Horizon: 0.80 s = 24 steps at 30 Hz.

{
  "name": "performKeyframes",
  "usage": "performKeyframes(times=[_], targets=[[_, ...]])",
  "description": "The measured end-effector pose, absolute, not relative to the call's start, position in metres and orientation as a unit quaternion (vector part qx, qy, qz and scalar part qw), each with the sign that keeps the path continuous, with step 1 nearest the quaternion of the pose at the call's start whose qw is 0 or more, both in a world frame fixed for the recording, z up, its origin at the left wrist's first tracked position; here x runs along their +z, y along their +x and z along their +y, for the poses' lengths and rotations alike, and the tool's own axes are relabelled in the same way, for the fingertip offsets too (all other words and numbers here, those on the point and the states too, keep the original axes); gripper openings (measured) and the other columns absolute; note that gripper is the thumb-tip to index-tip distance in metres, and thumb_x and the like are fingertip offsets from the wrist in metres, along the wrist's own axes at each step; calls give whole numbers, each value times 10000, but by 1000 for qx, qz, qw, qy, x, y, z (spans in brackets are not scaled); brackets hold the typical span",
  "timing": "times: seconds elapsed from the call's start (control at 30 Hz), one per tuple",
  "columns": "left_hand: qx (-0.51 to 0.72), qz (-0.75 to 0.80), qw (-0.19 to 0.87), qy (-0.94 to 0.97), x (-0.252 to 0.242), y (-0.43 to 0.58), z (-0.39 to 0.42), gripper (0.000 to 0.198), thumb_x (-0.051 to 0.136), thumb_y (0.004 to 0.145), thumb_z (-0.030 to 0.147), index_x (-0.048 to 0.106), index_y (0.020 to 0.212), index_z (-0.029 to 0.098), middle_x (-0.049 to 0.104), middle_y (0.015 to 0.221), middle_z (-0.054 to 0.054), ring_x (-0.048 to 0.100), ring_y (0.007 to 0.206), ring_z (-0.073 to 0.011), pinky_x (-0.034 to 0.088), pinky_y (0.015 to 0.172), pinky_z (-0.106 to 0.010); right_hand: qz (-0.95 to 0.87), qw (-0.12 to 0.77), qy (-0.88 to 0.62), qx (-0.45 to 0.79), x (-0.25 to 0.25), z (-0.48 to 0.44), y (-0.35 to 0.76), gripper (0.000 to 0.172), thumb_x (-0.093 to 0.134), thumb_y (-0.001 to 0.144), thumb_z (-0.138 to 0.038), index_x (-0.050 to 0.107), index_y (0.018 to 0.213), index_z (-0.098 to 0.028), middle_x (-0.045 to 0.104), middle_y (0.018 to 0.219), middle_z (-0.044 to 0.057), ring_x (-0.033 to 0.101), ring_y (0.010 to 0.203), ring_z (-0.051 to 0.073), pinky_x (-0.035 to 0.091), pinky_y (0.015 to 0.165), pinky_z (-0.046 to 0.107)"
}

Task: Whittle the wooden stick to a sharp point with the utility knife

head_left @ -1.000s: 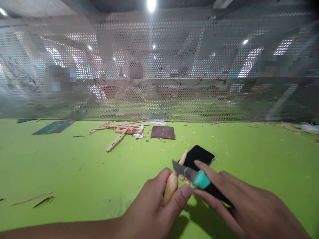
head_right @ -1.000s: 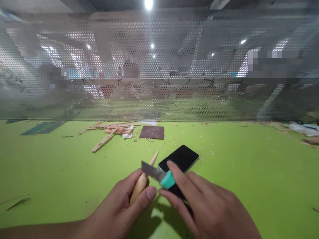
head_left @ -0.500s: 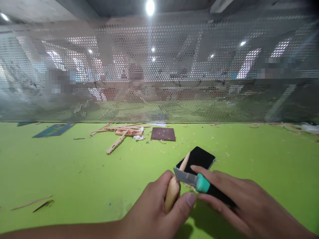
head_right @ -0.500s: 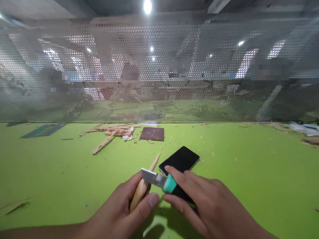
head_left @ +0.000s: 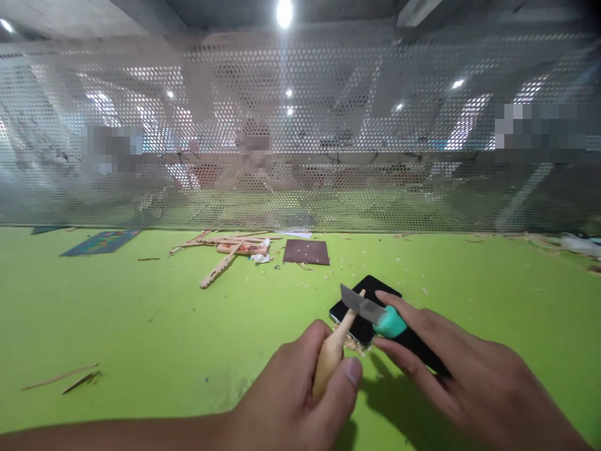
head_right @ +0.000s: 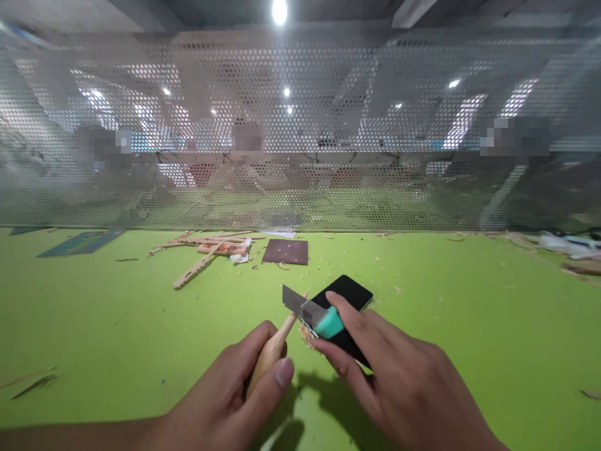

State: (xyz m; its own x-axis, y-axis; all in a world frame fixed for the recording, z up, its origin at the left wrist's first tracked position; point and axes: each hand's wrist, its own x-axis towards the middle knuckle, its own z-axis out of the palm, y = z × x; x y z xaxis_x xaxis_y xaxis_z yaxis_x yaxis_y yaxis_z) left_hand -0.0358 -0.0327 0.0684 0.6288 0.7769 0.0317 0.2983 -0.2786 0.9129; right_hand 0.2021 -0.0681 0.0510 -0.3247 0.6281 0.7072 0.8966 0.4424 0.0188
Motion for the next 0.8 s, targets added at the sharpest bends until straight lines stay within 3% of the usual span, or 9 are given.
performKeyframes(times=[0.1,0.27,0.43,0.6,0.8], targets=[[252,348,502,750,68,-36,-32,390,407,1051,572,496,956,204,501,768,21,457,647,-125,375,569,-262,-795,328,-479,-173,49,-62,205,391,505,1086,-358,535,1435,-182,777,1212,108,801,894,253,629,641,322],[216,334,651,646,62,-34,-30,387,506,1012,596,449,1096,223,514,725,58,464,496,-101,397,455,-230,-815,323,-465,-119,46,-60,209,382,483,1088,-372,508,1441,-227,772,1237,99,802,907,250,639,651,319],[291,283,653,640,64,-33,-26,292,674,980,432,548,1040,175,566,900,8,475,754,-109,438,714,-231,-854,290,-430,-40,55,-62,201,336,428,1101,-399,526,1382,-242,807,1100,62,803,879,212,655,696,296],[283,296,643,647,68,-34,-26,275,748,928,381,578,934,165,511,803,33,437,726,-119,402,688,-234,-876,257,-407,-31,63,-66,194,356,409,1108,-399,554,1366,-202,811,1067,75,805,855,196,663,716,288],[280,302,598,687,65,-35,-25,321,612,1007,459,540,869,178,478,772,40,399,705,-120,367,662,-242,-865,242,-422,-121,53,-72,193,402,468,1092,-364,529,1433,-160,802,1100,119,802,828,223,658,646,302]])
